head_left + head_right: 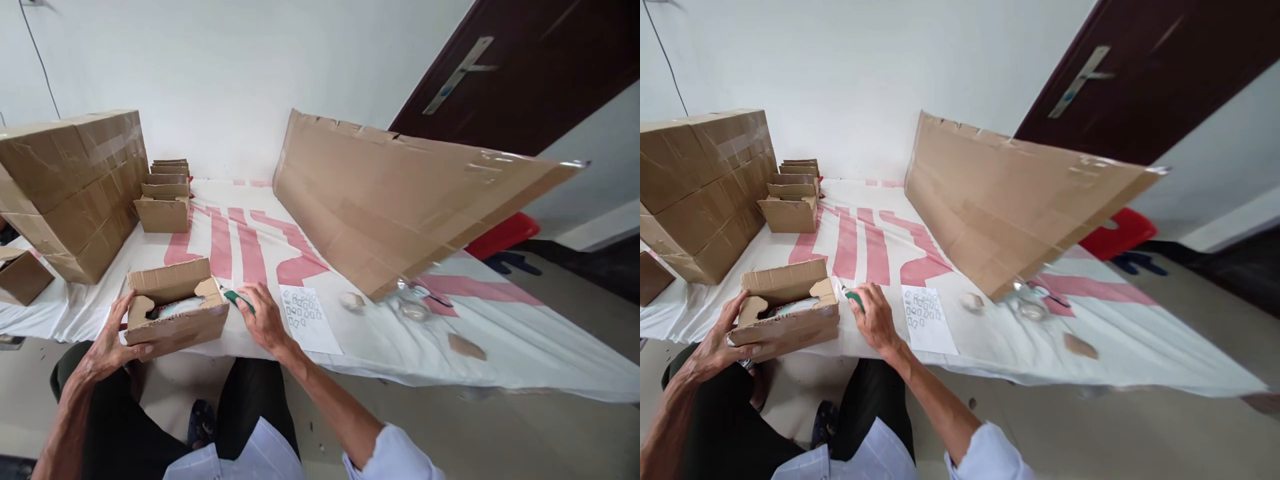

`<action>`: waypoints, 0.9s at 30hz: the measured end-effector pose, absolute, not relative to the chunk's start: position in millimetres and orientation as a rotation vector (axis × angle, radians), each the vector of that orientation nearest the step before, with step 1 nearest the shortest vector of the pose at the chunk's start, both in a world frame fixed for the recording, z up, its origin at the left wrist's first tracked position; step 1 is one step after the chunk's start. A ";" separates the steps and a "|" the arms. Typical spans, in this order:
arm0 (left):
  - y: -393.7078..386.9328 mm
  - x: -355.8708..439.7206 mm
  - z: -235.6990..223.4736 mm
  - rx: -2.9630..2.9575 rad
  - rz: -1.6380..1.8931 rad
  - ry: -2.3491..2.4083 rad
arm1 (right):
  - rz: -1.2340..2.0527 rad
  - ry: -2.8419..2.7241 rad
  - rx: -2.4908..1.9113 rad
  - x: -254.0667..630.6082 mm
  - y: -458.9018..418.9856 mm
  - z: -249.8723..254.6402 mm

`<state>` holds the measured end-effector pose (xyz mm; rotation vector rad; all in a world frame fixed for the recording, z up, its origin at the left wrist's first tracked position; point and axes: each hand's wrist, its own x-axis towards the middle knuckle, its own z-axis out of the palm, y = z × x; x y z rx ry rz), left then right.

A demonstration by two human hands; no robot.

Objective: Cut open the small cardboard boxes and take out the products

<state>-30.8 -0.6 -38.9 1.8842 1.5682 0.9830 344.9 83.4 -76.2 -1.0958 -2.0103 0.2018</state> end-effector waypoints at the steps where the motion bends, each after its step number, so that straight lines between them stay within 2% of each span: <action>1: -2.3 -28.8 -36.0 1.889 0.982 1.583 | 0.228 -2.036 -1.238 349.9 93.3 -85.5; 4: -11.6 -19.5 -19.1 1.910 0.984 1.627 | 0.382 -2.078 -1.504 357.9 114.4 -112.8; 8: -29.6 -0.4 9.0 1.965 1.184 1.747 | 0.777 -1.666 -1.378 359.7 112.9 -126.1; 12: -44.6 35.5 31.6 1.889 1.611 1.940 | 1.180 -1.322 -1.103 358.4 79.3 -104.5; 16: -49.3 87.6 44.3 1.926 1.653 1.707 | 1.585 -0.952 -0.747 350.1 30.3 -69.1; 21: -37.6 140.6 35.8 1.663 1.472 1.361 | 1.717 -0.918 -0.643 337.8 -13.7 -47.2; 27: -25.6 155.4 19.3 1.414 1.369 1.230 | 1.754 -1.100 -0.654 329.7 -38.1 -64.1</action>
